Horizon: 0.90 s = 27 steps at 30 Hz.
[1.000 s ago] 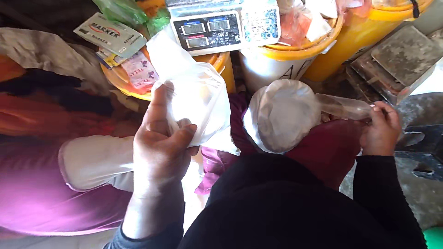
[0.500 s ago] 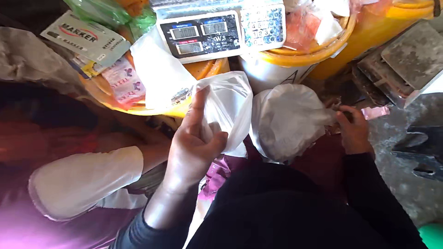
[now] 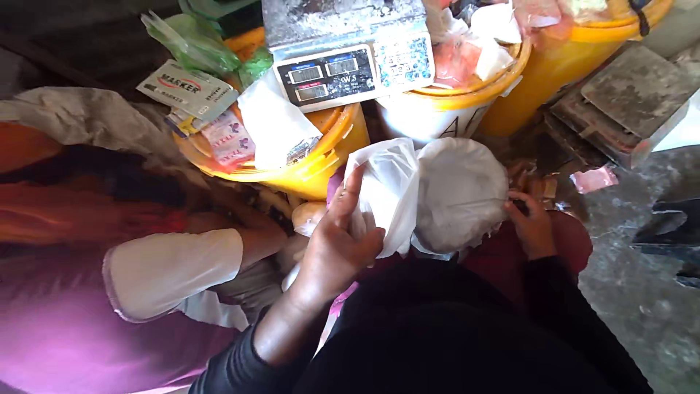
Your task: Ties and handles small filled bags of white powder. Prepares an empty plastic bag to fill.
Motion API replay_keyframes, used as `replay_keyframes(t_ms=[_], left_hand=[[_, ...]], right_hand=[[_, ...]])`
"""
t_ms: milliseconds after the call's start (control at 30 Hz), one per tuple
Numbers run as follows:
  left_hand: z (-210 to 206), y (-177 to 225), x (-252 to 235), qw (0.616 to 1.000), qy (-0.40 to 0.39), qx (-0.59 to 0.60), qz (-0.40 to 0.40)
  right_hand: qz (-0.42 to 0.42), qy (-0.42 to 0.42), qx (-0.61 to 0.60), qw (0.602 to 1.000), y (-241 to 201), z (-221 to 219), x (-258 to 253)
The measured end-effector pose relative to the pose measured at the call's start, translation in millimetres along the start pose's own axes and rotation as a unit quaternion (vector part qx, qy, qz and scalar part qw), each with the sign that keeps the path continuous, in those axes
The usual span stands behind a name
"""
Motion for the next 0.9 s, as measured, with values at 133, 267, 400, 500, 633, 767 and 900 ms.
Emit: replay_keyframes(t_ms=[133,267,400,500,633,767,900], left_hand=[[-7,4,6,1.0,-0.017,-0.01,0.009],[-8,2,7,0.999,-0.014,-0.039,0.02],[-1,-2,5,0.999,-0.003,-0.05,0.012],[3,-5,-3,0.999,-0.018,-0.032,0.005],[-2,-8,-35,0.998,-0.045,-0.046,0.007],[-6,-3,-66,0.996,-0.051,-0.047,-0.052],[27,-2,-75,0.985,-0.023,-0.083,-0.15]], right_hand=[[-0.007,-0.004,-0.035,0.999,6,-5,-7],[-0.001,-0.019,-0.02,1.0,9,-15,-6],[-0.019,-0.037,0.034,0.999,5,-13,-4],[-0.068,-0.029,0.065,0.995,2,-9,-10],[-0.079,-0.06,0.148,0.984,-9,-20,-34],[-0.103,-0.098,0.175,0.974,10,-56,-75],[-0.167,-0.084,0.203,0.961,43,-96,-111]])
Point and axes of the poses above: each hand's wrist, its own x-axis away from the middle knuckle, its own z-axis out of the back of the hand, y = z × x, the point moved 4 cm from there along -x, towards the middle knuckle, and after that the axes turned 2 degrees about -y, right-handed, at the moved point
